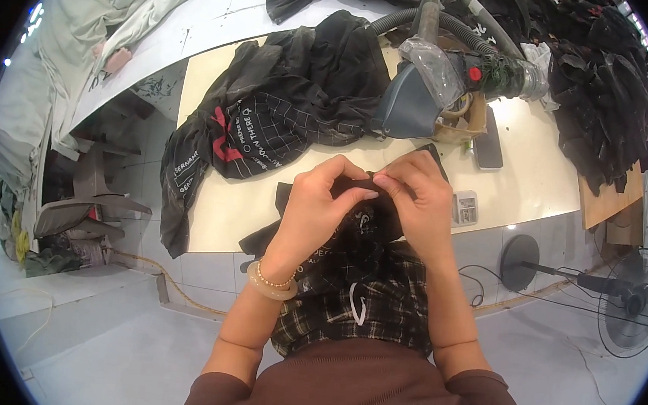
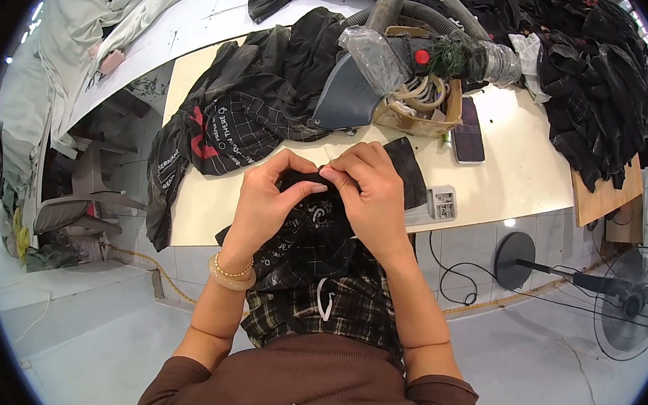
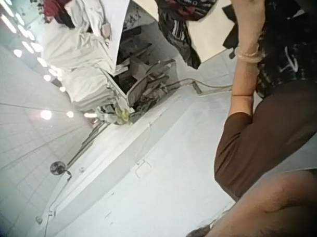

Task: Inspecting black garments for quality control on a factory floor.

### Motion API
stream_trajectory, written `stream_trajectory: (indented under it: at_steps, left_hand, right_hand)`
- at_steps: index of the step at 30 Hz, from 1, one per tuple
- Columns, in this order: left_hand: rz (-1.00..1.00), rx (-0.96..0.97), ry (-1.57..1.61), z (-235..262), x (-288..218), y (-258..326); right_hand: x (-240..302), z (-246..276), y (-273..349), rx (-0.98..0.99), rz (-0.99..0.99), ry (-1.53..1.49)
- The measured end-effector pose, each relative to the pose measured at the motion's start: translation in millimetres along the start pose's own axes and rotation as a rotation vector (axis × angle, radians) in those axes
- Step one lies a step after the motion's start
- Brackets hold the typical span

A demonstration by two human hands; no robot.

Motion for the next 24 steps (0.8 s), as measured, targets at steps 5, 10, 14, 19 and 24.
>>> stream_trajectory:
  at_steps: [5,10,14,19,24]
  left_hand:
    - [-0.068,0.012,-0.129,-2,-6,-3]
    - [-0.055,-0.007,-0.157,0,-2,-1]
    - [-0.047,-0.04,-0.002,4,4,-2]
    - [-0.001,-0.068,0.338,1,8,-6]
    - [-0.021,-0.073,0.501,-8,4,-17]
  right_hand:
    - [-3,3,2,0.013,-0.035,0.156]
    - [-48,-11,19,0.219,-0.582,-0.667]
    - [-44,8,13,0.172,-0.495,-1.041]
    - [-35,22,6,0.053,-0.287,-0.525]
    - [-33,-10,6,0.054,-0.274,-0.468]
Point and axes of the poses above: each hand's wrist, its own y-axis away from the middle knuckle, its own z-axis out of the back of the hand, x = y × z, the point moved 8 cm from there along -y, towards the middle knuckle, and after that the axes turned 4 degrees about y, right-handed, at the moved point
